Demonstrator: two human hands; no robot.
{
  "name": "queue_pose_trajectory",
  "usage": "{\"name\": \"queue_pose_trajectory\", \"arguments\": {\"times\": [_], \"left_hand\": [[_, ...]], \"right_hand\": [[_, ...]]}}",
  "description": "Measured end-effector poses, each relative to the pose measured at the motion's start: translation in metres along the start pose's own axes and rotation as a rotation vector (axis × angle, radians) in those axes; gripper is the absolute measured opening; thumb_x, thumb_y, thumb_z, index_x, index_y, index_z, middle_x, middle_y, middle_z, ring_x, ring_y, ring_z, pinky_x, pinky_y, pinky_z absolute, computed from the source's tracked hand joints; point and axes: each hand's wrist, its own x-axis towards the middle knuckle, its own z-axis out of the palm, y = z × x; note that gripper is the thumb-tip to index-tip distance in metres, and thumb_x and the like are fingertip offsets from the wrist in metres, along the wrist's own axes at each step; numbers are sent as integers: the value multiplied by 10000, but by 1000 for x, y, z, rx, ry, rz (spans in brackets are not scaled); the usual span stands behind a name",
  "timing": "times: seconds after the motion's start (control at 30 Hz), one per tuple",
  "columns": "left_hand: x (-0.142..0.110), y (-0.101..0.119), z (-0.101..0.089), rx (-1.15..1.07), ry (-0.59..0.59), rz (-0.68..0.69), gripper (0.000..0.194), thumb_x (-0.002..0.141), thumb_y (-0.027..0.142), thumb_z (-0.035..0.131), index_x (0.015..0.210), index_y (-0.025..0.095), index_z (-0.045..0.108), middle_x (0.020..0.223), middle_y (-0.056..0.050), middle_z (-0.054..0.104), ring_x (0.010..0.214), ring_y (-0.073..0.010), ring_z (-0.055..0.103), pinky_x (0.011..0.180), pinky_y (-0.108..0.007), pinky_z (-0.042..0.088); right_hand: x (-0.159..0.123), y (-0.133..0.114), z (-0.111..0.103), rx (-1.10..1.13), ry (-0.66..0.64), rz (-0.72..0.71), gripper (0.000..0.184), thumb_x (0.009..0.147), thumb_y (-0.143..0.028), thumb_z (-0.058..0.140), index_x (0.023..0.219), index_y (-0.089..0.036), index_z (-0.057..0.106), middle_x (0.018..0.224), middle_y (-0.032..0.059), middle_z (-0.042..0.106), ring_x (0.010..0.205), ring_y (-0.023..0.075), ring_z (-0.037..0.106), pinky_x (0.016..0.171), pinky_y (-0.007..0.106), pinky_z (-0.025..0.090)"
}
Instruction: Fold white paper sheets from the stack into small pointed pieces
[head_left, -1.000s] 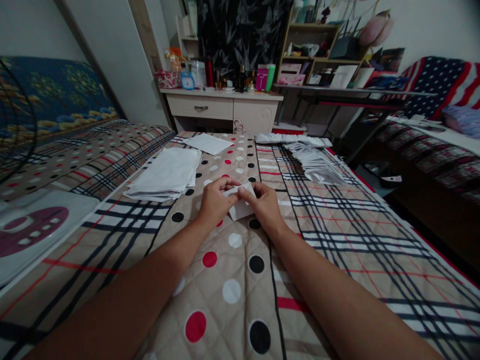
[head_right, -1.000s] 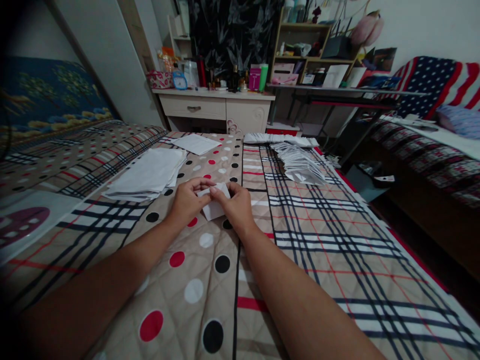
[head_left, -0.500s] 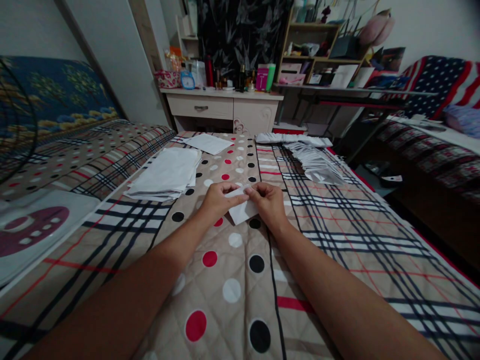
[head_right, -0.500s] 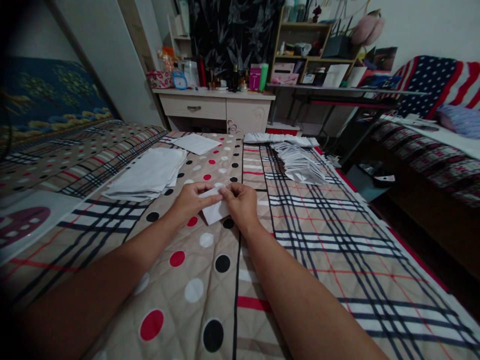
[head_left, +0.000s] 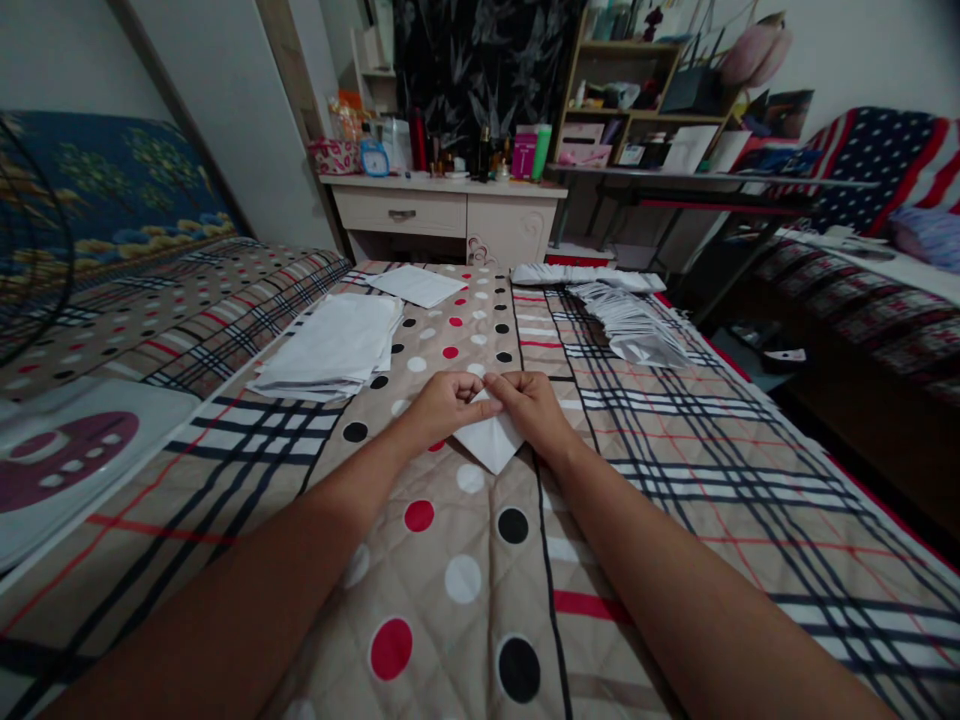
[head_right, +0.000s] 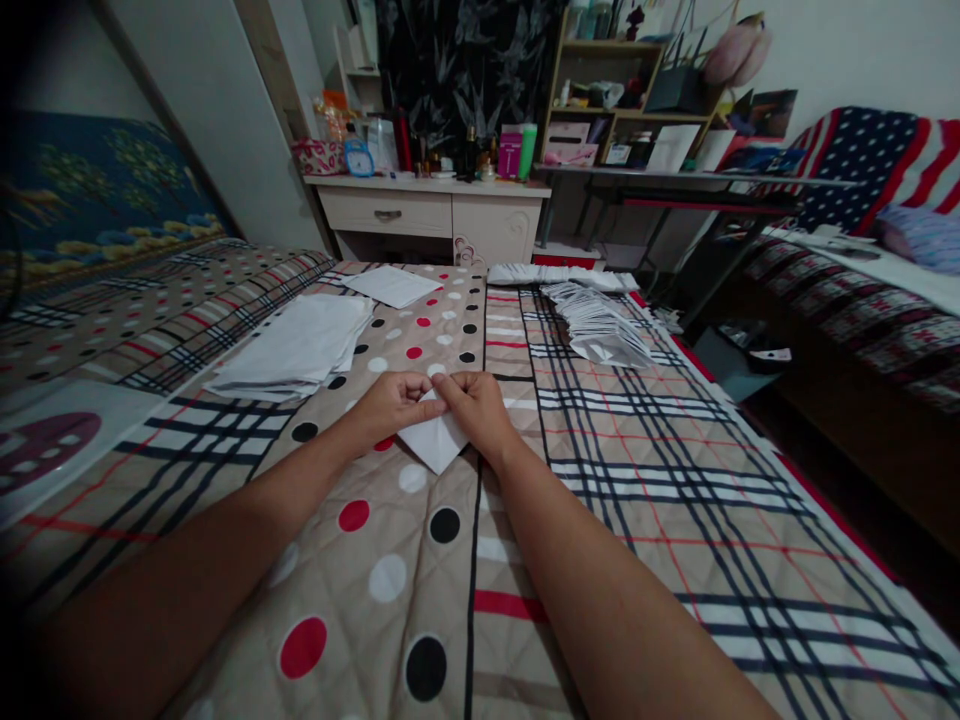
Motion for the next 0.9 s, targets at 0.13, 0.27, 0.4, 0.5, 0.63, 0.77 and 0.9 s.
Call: {"name": "queue_pose_trajectory", "arguments": {"times": [0.13,0.27,0.4,0.5,0.63,0.77,0.9], "left_hand": [[-2,0,-2,-78,-37,-33,382,618,430,805,752,142,593,633,21,587,528,-97,529,483,-205,365],[-2,1,-5,-211,-3,-21,343,652,424,764,679,156,552,594,36,542,497,-81,485,470,-202,334],[1,1,-11,-238,156,6,307,646,389,740,623,162,535,536,43,503,456,-80,441,445,-210,305],[3,-2,-15,-212,240,12,316,672,414,707,598,165,526,516,37,491,441,-89,428,428,-222,298],[6,-9,-17,-73,334,103,359,789,496,612,678,155,589,589,12,554,516,-107,480,478,-228,353],[9,-12,-17,10,344,199,369,796,469,638,981,149,644,856,-41,686,728,-150,618,629,-234,467],[12,-12,-16,12,299,225,509,648,301,773,1096,147,586,1009,-86,693,871,-189,663,720,-267,524]], "right_hand": [[-3,-3,2,209,-127,93,469,715,-596,661,568,-178,509,513,-29,476,432,75,370,422,221,247],[-7,-6,4,280,-153,79,490,749,-636,629,652,-159,579,574,-7,531,480,89,420,447,223,279],[-5,-5,3,172,-202,13,435,734,-563,694,647,-153,578,575,-29,483,506,79,380,460,223,250],[-2,-4,2,133,-219,-20,387,740,-511,700,653,-153,582,572,-41,461,505,75,355,462,228,240],[-1,-3,2,92,-120,-27,340,760,-475,660,647,-164,582,544,-45,454,476,77,344,453,231,246],[1,-1,0,52,3,-25,302,768,-449,627,656,-172,583,555,-38,480,468,88,389,449,229,292],[5,5,-2,23,81,-56,273,779,-422,616,826,-156,650,677,0,601,555,116,499,511,237,392]]}}
